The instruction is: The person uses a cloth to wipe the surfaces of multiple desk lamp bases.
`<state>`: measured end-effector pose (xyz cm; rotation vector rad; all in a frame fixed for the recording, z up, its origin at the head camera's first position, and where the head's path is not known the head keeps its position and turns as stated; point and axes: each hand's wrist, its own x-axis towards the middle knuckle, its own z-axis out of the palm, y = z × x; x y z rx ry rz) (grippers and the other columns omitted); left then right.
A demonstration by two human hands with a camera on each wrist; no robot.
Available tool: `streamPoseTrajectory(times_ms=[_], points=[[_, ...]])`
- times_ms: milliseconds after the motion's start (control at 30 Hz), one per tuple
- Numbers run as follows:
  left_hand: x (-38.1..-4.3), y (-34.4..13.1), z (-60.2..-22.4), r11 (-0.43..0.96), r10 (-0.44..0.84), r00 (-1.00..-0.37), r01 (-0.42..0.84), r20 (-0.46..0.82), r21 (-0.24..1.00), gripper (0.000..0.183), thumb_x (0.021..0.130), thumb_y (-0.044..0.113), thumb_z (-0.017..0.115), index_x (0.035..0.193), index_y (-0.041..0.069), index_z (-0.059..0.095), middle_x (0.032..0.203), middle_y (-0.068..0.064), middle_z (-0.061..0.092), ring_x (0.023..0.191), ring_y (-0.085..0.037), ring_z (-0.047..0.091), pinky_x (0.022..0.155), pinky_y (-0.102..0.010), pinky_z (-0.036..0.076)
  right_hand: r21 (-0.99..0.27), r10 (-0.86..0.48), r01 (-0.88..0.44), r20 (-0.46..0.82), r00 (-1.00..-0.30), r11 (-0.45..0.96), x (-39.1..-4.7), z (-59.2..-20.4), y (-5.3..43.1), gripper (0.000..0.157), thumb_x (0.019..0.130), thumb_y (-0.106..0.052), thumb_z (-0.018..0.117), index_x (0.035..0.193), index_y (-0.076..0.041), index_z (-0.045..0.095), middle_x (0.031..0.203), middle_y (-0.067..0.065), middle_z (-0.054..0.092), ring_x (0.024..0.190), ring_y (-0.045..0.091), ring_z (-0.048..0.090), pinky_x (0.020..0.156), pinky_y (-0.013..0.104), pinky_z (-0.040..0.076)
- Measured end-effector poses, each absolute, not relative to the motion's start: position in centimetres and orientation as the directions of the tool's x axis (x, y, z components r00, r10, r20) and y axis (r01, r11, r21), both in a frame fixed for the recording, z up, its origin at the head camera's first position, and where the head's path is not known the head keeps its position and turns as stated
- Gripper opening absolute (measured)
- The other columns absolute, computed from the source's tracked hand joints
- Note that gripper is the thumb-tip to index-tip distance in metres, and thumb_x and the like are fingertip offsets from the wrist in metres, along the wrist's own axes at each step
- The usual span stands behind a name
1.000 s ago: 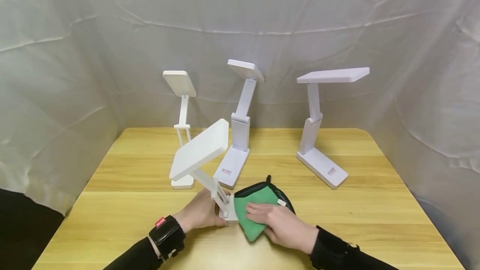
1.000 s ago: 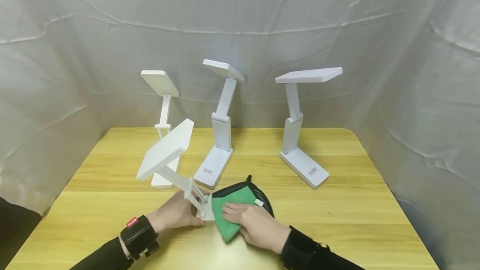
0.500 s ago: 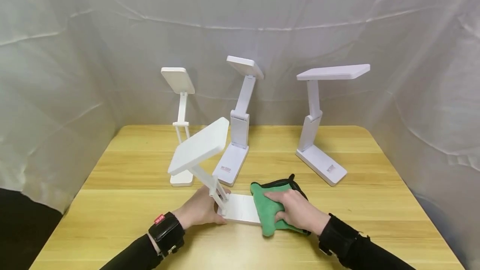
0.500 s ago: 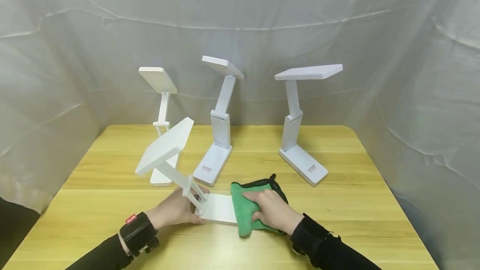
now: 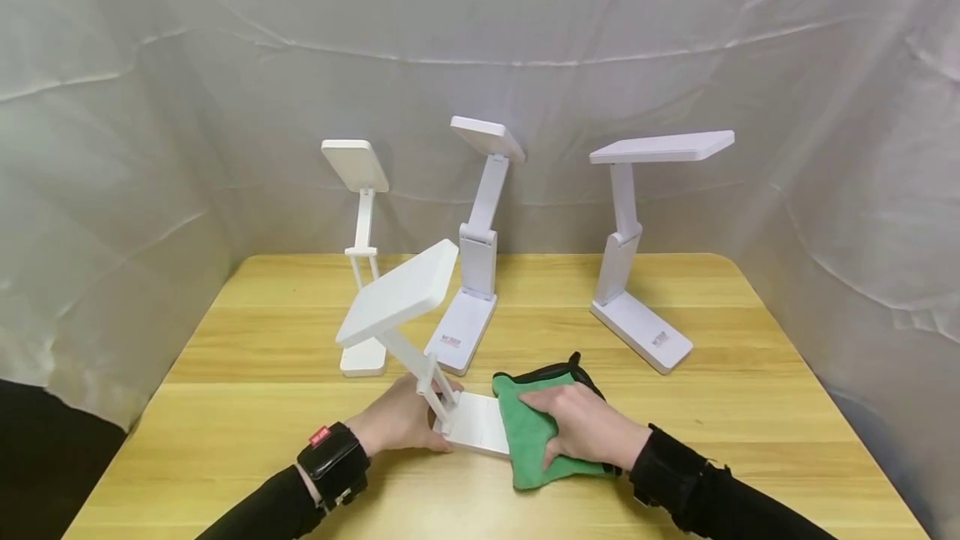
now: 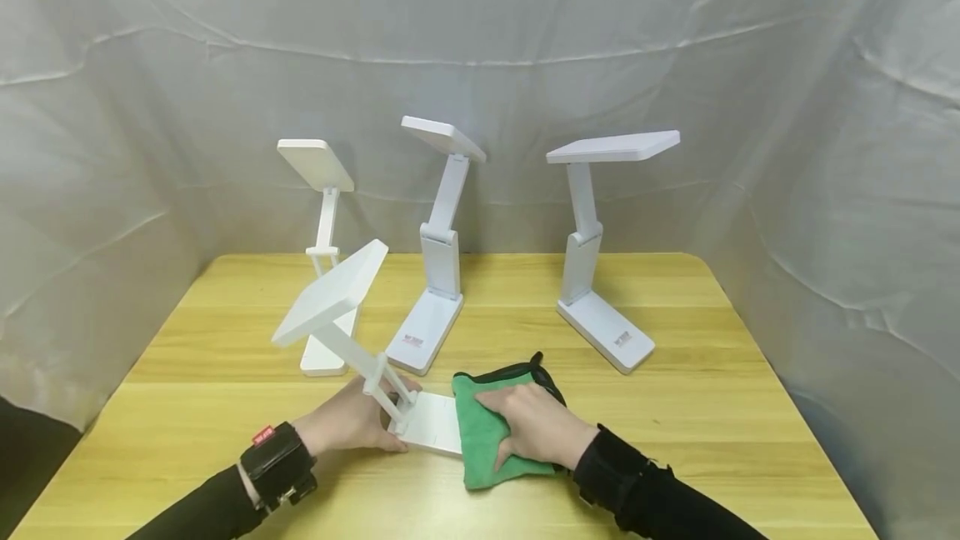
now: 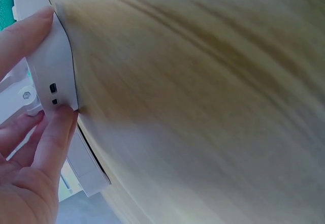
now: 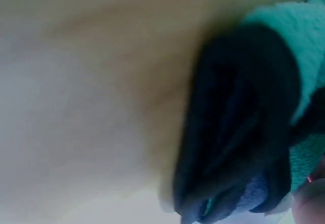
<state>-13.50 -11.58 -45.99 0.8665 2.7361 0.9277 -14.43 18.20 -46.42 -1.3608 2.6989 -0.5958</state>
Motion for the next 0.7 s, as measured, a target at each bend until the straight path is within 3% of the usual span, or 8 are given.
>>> streamPoseTrajectory(times_ms=[167,300,400,500,600,700], points=[[-13.7,-11.6,-46.0,0.642,0.575,-0.817,0.487,0.048,0.593,0.07,0.054,0.026,0.089,0.114,0.005,0.061,0.11,-0.003,0.064,0.099,-0.02,0.059,0.091,-0.037,0.05,-0.311,-0.791,-0.795,0.177,-0.586,0.52,-14.8,-46.3,18.5,0.072,0.064,-0.05,0.072,0.117,-0.001,0.065,0.107,0.007,0.069,0.099,0.015,0.063,0.084,0.032,0.054],[-13.9,-11.8,-45.9,0.641,0.583,-0.812,0.481,0.028,0.599,0.069,0.054,0.026,0.088,0.115,0.007,0.062,0.11,-0.001,0.063,0.097,-0.018,0.059,0.088,-0.035,0.05,-0.262,-0.789,-0.802,0.179,-0.588,0.538,-14.7,-46.1,18.8,0.052,0.068,-0.025,0.082,0.113,-0.004,0.068,0.099,0.004,0.071,0.091,0.013,0.065,0.083,0.034,0.054],[-14.0,-11.9,-45.8,0.638,0.59,-0.807,0.481,0.02,0.601,0.068,0.054,0.025,0.088,0.114,0.009,0.062,0.108,0.0,0.063,0.094,-0.016,0.059,0.086,-0.033,0.051,-0.256,-0.783,-0.796,0.177,-0.596,0.548,-14.7,-46.1,18.9,0.04,0.071,-0.006,0.078,0.111,-0.006,0.07,0.098,0.001,0.071,0.089,0.012,0.064,0.083,0.035,0.053],[-14.0,-11.9,-45.8,0.638,0.601,-0.799,0.491,0.014,0.593,0.068,0.054,0.024,0.088,0.115,0.01,0.062,0.107,0.001,0.062,0.094,-0.015,0.057,0.086,-0.034,0.05,-0.276,-0.777,-0.79,0.182,-0.602,0.548,-14.6,-46.2,18.9,0.042,0.07,0.003,0.071,0.111,-0.008,0.07,0.099,-0.001,0.07,0.09,0.011,0.064,0.083,0.035,0.053],[-14.0,-11.9,-45.8,0.639,0.609,-0.793,0.499,0.011,0.585,0.066,0.055,0.024,0.088,0.114,0.011,0.062,0.11,0.002,0.062,0.099,-0.016,0.056,0.09,-0.037,0.048,-0.32,-0.791,-0.789,0.16,-0.591,0.525,-14.2,-46.3,18.8,0.044,0.074,-0.005,0.074,0.117,-0.006,0.066,0.109,0.003,0.069,0.099,0.015,0.063,0.087,0.036,0.053],[-13.9,-11.8,-45.7,0.633,0.613,-0.79,0.502,0.015,0.589,0.065,0.055,0.024,0.088,0.113,0.011,0.062,0.112,0.002,0.062,0.1,-0.016,0.056,0.09,-0.037,0.048,-0.358,-0.805,-0.783,0.124,-0.58,0.509,-13.7,-46.3,18.6,0.056,0.075,-0.023,0.078,0.125,-0.002,0.06,0.119,0.007,0.065,0.11,0.019,0.059,0.092,0.038,0.051]])
